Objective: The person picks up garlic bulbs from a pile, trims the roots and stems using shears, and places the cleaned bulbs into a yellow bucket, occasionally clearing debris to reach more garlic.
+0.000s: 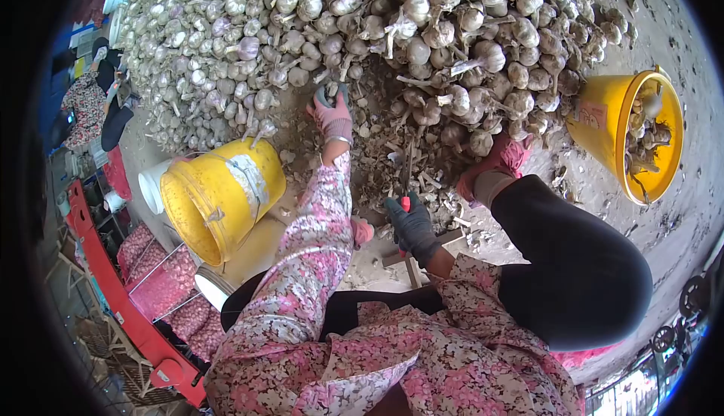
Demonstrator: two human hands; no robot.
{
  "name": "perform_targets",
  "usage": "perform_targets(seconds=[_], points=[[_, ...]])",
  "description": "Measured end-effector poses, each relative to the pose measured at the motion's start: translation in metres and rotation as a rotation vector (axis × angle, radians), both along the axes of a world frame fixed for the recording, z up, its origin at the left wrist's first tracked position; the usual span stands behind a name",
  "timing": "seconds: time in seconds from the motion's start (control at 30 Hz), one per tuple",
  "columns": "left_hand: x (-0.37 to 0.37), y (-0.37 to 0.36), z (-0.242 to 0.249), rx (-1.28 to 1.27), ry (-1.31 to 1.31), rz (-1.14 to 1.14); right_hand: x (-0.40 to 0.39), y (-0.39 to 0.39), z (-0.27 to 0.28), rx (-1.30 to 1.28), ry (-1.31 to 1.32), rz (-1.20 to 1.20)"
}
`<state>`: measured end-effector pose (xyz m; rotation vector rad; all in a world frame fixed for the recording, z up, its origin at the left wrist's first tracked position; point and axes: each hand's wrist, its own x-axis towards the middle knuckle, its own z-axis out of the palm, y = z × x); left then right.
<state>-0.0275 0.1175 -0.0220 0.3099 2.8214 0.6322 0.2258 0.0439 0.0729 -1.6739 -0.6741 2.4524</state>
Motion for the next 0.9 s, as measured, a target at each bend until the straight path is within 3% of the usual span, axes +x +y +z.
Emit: perform_targets(seconds=[0.07, 0.2, 0.3, 0.37, 0.43, 0.47, 0.5, 0.57, 0.6, 0.67, 0.7, 0.73, 0.77, 0.83, 0.87, 0.9], points=[[0.014, 0.006, 0.001, 0.234, -0.04, -0.053, 0.003, 0.001, 0.001, 0.014, -0.002, 0.013], [0.021, 0.024, -0.01, 0.058, -0.212, 0.026, 0.003, 0.017, 0.019, -0.097, -0.037, 0.063], [0.038, 0.031, -0.013, 0.209, -0.208, -0.144, 0.002, 0.021, 0.021, -0.009, -0.077, 0.078], [0.039, 0.042, -0.029, 0.309, -0.22, -0.136, 0.005, 0.019, 0.021, 0.01, -0.086, 0.077], [0.04, 0.062, -0.022, 0.275, -0.116, -0.265, 0.008, 0.021, 0.021, 0.029, -0.096, 0.113], [0.034, 0.073, -0.014, 0.116, -0.07, -0.341, 0.011, 0.023, 0.022, 0.02, -0.095, 0.151], [0.035, 0.085, 0.007, -0.041, -0.132, -0.272, 0.014, 0.018, 0.012, 0.028, -0.104, 0.143], [0.024, 0.088, 0.0, -0.145, -0.12, -0.332, 0.015, -0.002, -0.022, 0.207, -0.139, 0.108], [0.023, 0.084, -0.002, -0.14, -0.107, -0.332, 0.013, 0.0, -0.022, 0.117, -0.069, -0.009], [0.021, 0.069, -0.011, 0.186, -0.358, 0.019, 0.009, 0.013, -0.006, 0.059, -0.073, 0.013], [0.026, 0.053, -0.036, 0.688, -0.508, 0.173, 0.009, 0.018, 0.001, -0.012, -0.097, 0.037], [0.07, 0.055, 0.034, 0.845, -0.581, 0.378, 0.009, 0.013, -0.006, 0.075, -0.138, 0.05], [0.097, 0.055, 0.062, 0.943, -0.532, 0.38, 0.008, 0.008, -0.019, 0.078, -0.133, 0.04], [0.155, 0.061, 0.124, 0.979, -0.768, 0.244, 0.009, -0.012, -0.042, 0.052, 0.0, -0.053], [0.188, 0.076, 0.15, 1.056, -0.76, 0.069, 0.024, -0.015, -0.049, 0.717, 0.078, 0.318], [0.217, 0.087, 0.177, 1.129, -0.862, -0.165, 0.033, -0.015, -0.045, 0.911, 0.066, 0.389]])
